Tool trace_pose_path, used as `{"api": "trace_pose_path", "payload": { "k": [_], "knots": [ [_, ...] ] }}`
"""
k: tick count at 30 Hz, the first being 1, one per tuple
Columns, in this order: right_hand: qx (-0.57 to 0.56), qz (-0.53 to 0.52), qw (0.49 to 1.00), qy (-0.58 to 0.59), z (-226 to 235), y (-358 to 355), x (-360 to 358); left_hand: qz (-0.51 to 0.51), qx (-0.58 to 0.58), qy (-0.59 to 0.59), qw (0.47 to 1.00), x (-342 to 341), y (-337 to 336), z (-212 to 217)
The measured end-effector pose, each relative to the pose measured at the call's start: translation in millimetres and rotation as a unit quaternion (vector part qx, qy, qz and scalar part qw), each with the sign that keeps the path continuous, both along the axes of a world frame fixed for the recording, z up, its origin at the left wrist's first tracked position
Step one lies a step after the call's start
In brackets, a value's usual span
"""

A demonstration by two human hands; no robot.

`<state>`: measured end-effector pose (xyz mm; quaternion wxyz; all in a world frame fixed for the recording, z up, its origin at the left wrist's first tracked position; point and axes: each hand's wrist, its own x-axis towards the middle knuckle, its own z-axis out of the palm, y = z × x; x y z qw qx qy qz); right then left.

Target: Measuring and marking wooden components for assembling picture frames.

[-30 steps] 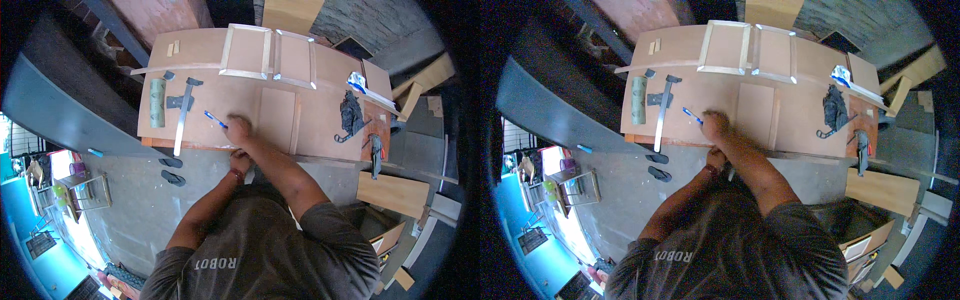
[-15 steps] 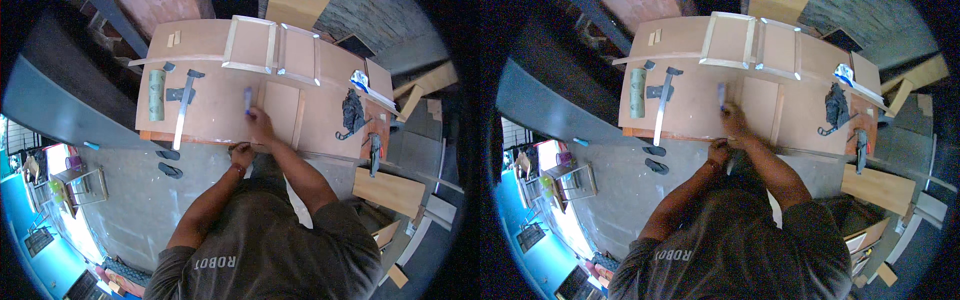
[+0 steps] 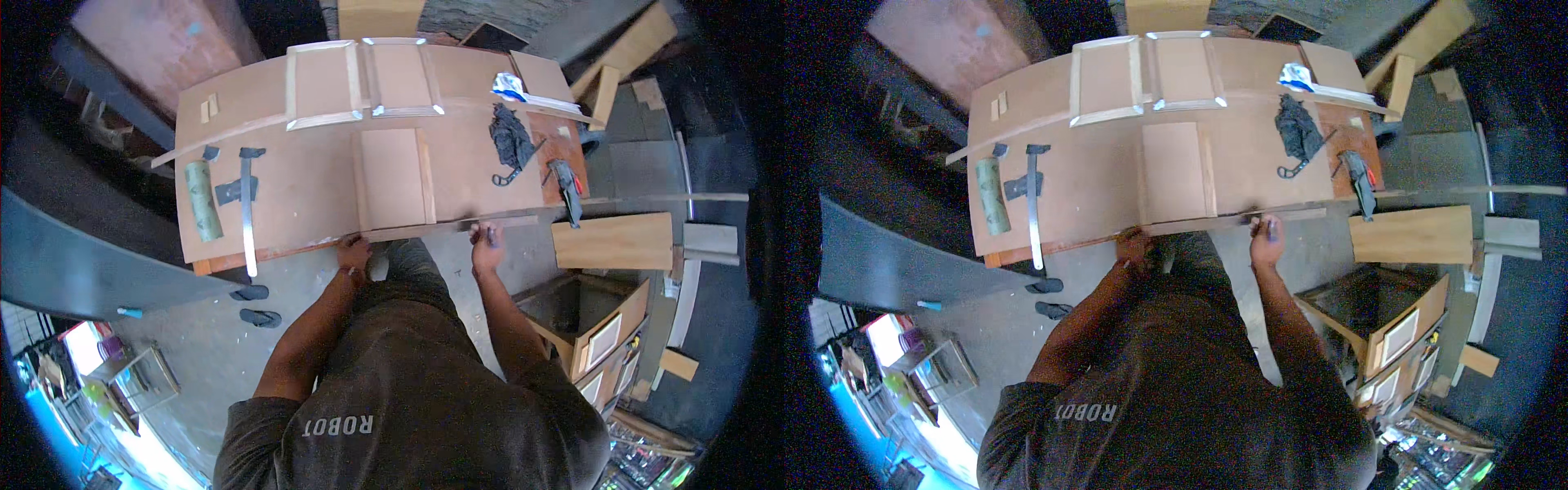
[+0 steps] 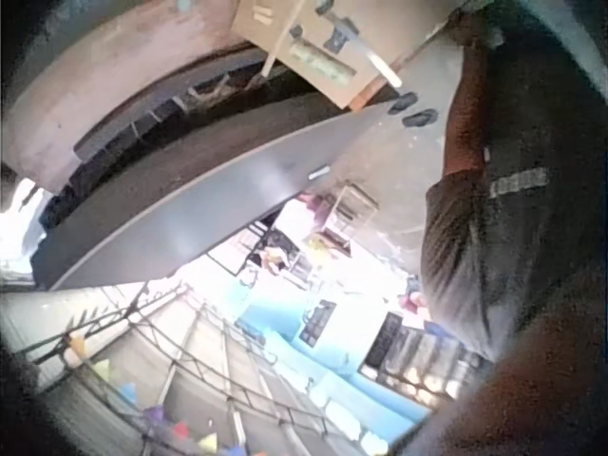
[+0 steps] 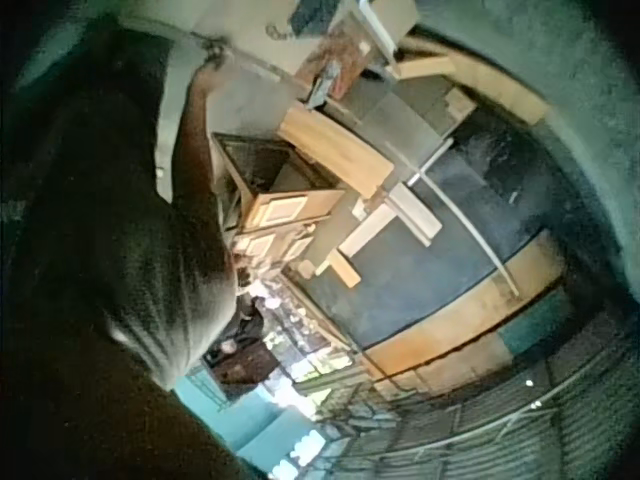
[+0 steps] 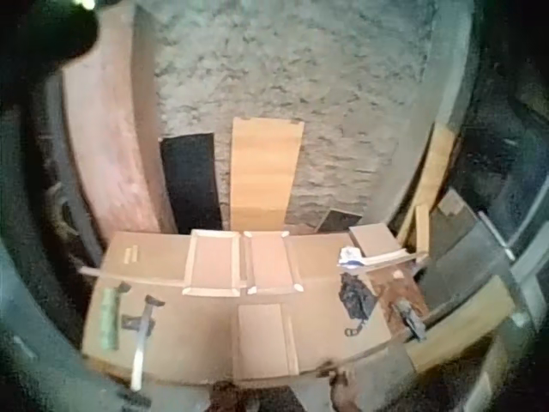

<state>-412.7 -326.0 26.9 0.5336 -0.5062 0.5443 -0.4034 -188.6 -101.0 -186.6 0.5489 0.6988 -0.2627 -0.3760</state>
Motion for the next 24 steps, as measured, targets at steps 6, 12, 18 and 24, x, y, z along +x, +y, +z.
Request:
{"api": "trace_pose_path", "payload": {
  "k": [6,12,18,24],
  "knots": [
    [0.141,-0.18,0.973,0.001,-42.7,20.8,-18.6,0.122,-0.128,0.535,0.826,11.5,-3.4,37.2],
    [0.376,-0.144,0.911,-0.09,-60.4,13.6,-6.3,0.303,0.036,0.385,0.871,-7.4,-29.8,135.9],
    [0.422,0.015,0.882,-0.209,-101.1,10.6,-13.8,0.287,0.094,0.333,0.893,-11.4,-41.8,149.4],
    [0.463,0.0,0.835,-0.296,-88.5,20.5,5.5,0.336,0.101,0.338,0.873,-14.4,-39.6,158.8]
  ]
}}
